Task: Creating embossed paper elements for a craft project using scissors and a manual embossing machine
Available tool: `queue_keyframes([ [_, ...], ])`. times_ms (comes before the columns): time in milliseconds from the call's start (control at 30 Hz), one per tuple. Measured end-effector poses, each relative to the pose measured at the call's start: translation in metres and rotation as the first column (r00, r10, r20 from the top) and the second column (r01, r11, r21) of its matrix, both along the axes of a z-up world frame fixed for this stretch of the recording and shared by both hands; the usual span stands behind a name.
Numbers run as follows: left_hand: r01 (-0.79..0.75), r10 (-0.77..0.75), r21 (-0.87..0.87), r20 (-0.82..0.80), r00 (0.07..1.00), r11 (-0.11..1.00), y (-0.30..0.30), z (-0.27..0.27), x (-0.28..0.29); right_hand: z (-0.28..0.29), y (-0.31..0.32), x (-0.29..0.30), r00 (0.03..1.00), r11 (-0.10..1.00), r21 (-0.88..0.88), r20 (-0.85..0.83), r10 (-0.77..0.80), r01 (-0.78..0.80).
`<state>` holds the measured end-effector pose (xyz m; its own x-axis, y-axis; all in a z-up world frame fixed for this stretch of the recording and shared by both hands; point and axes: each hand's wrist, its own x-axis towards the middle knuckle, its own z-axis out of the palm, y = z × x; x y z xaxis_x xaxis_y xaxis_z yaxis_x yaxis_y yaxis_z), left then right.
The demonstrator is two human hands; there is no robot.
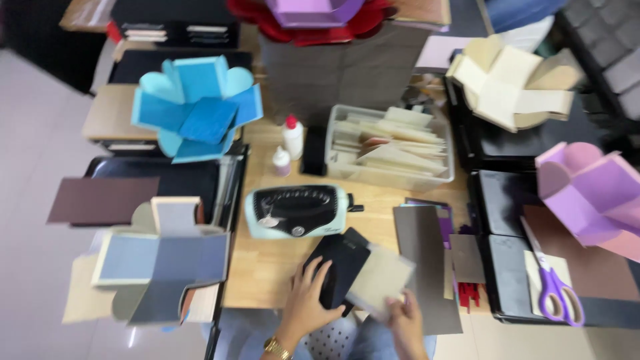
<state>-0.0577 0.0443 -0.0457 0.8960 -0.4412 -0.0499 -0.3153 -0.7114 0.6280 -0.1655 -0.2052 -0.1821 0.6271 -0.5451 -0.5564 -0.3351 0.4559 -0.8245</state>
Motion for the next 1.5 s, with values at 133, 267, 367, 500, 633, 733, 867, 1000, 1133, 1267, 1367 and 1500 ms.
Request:
queue_keyframes([
  [133,0.120,-0.113,-0.063,0.099,0.989,0.991,-0.003,-0.001,0.004,0.037,-0.044,-0.008,0.973,0.974,-0.167,0.200,-0.118,0.152],
  [267,0.164,-0.174,0.063,0.208,0.962,0.984,-0.005,-0.018,0.008,0.106,-0.047,0.005,0.981,0.958,-0.244,0.154,-0.117,0.152],
  [367,0.194,-0.212,0.103,0.221,0.952,0.976,-0.003,-0.023,0.011,0.101,-0.050,0.003,0.982,0.963,-0.218,0.140,-0.129,0.158],
  [500,0.240,-0.257,0.166,0.095,0.962,0.956,0.000,-0.021,0.015,0.082,-0.034,0.000,0.992,0.976,-0.193,0.094,-0.079,0.096],
  [633,0.191,-0.198,0.120,0.052,0.979,0.974,-0.005,-0.024,0.010,0.044,-0.008,-0.005,0.993,0.996,-0.072,0.104,-0.053,0.060],
  [733,-0.005,-0.015,-0.470,-0.039,0.999,0.883,-0.012,-0.043,-0.006,0.052,0.017,-0.001,0.997,0.993,0.114,0.077,-0.018,0.009],
  [867,-0.947,-0.301,-0.318,-0.900,0.314,-0.039,-0.029,-0.016,-0.007,0.095,0.038,0.005,0.951,0.954,0.126,0.186,0.246,-0.271],
  [1000,-0.991,-0.417,-0.133,-0.901,0.118,0.007,-0.024,0.030,0.002,0.100,0.054,0.010,0.832,0.863,0.061,0.307,0.462,-0.501],
  [1133,-0.815,-0.690,-0.538,-0.506,0.517,-0.217,-0.016,-0.006,-0.003,0.125,0.068,0.015,0.806,0.811,0.092,0.226,0.547,-0.577],
  [1267,-0.984,-0.376,-0.166,-0.909,0.178,-0.064,-0.030,0.085,0.008,0.142,0.069,0.016,0.813,0.824,0.043,0.199,0.547,-0.565],
  [1367,-0.985,-0.349,-0.157,-0.921,0.174,-0.076,-0.032,0.084,0.005,0.138,0.067,0.017,0.811,0.822,0.041,0.198,0.551,-0.568],
  [1500,-0.983,-0.336,-0.098,-0.930,0.146,-0.156,-0.036,0.087,0.004,0.131,0.065,0.019,0.808,0.821,0.011,0.190,0.558,-0.570],
])
